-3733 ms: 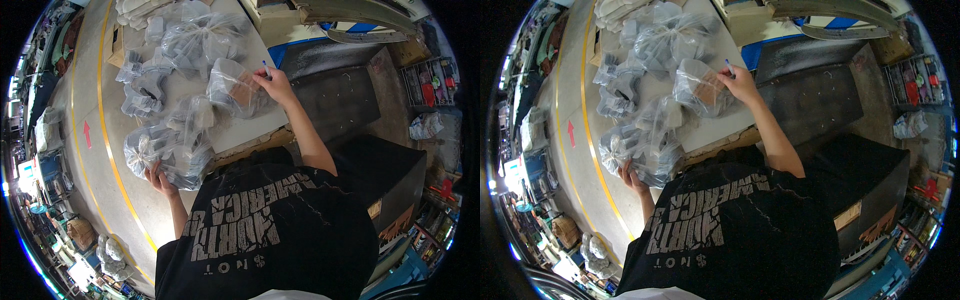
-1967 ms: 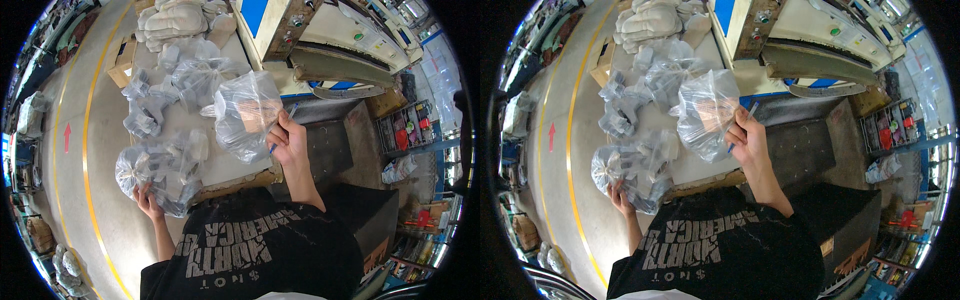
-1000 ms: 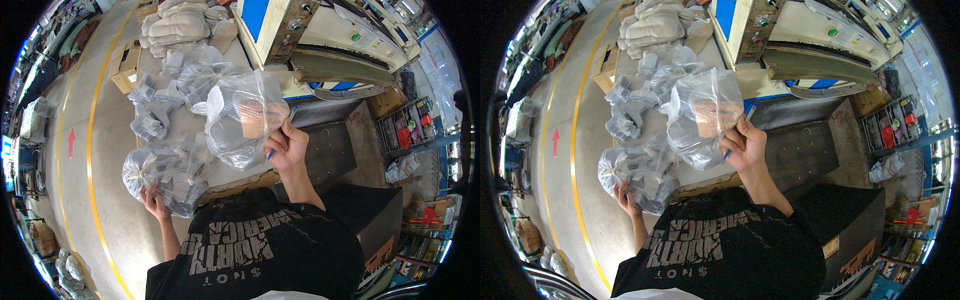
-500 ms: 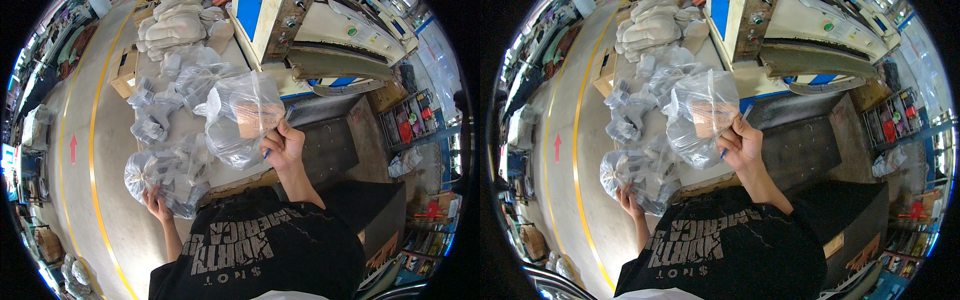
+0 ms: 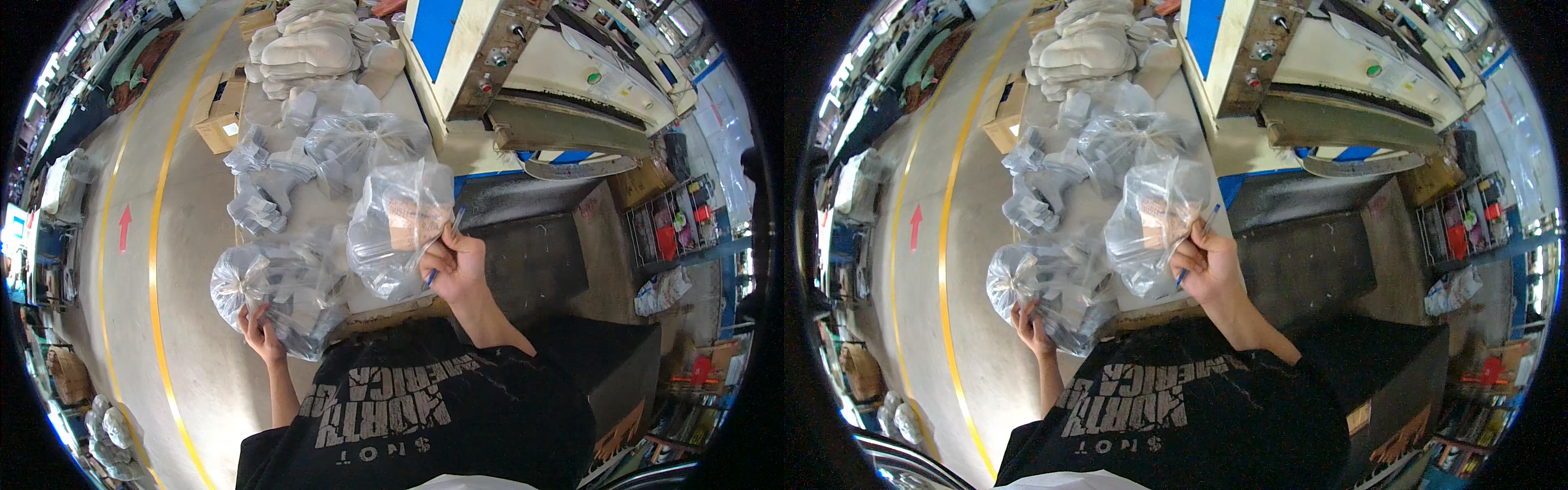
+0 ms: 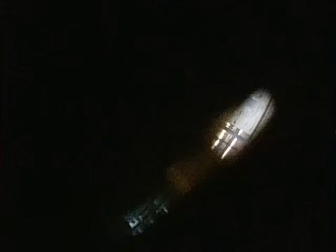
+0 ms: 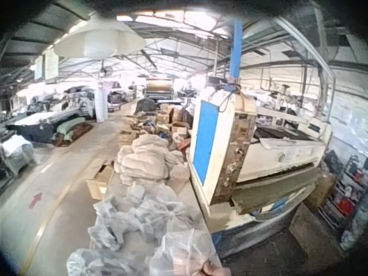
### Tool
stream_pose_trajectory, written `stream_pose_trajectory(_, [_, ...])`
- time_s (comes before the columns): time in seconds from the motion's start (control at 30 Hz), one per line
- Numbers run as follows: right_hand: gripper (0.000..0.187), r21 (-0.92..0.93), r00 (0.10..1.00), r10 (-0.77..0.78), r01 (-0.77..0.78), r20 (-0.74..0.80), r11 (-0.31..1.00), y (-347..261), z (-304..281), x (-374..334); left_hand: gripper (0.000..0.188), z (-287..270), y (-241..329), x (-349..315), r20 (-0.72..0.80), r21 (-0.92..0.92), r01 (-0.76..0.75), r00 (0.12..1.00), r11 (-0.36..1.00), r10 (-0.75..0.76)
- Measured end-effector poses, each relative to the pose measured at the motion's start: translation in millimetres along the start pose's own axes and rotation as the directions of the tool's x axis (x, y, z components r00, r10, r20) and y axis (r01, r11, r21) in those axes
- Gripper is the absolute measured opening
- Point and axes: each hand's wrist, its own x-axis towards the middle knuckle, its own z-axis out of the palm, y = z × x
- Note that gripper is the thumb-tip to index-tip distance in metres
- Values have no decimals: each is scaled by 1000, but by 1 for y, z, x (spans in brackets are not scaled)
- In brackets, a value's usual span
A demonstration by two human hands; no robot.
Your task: The person walks through a warehouse, picks up plastic-wrapped items from a table, and marks them with a blue marker. They handle multiple packages, inspecting and labeling each one before placing them back on the table.
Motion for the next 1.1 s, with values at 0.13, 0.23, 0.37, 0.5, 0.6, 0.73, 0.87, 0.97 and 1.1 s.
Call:
stream_pose_trajectory(0.13, [12, 39, 992, 80, -76, -100, 996, 6, -4, 12, 37, -2, 2, 2, -16, 45, -80, 997, 996, 81])
stream_pose_trajectory(0.23, [12, 38, 975, 73, -66, -208, 997, 1, 2, 27, 38, -2, -5, 2, 8, 19, -35, 999, 999, 35])
stream_pose_trajectory(0.37, [13, -8, 956, 0, -3, -294, 1000, -16, 30, 70, 38, -6, 6, 2, 20, 73, 52, 998, 996, -54])
stream_pose_trajectory(0.5, [13, -41, 979, -71, 64, -189, 997, -41, 65, 137, 38, -7, 2, -1, -3, 81, 8, 1000, 997, -8])
stream_pose_trajectory(0.6, [12, -52, 985, -146, 142, -89, 989, -61, 89, 176, 37, -3, 8, 3, 1, 69, -33, 999, 997, 33])
stream_pose_trajectory(0.73, [10, 15, 983, -166, 165, 81, 986, -83, 107, 205, 36, -4, 2, 4, -6, 97, -61, 998, 993, 62])
stream_pose_trajectory(0.87, [11, 128, 960, -151, 123, 237, 984, -98, 113, 214, 36, -4, 2, 3, -15, 79, 22, 1000, 997, -21])
stream_pose_trajectory(0.97, [13, 148, 945, -173, 136, 276, 980, -105, 116, 219, 37, -4, -2, 2, -18, 75, 42, 999, 996, -41])
stream_pose_trajectory(1.1, [15, 132, 947, -237, 213, 216, 968, -113, 117, 233, 38, -3, 5, 5, -40, 60, 46, 998, 997, -43])
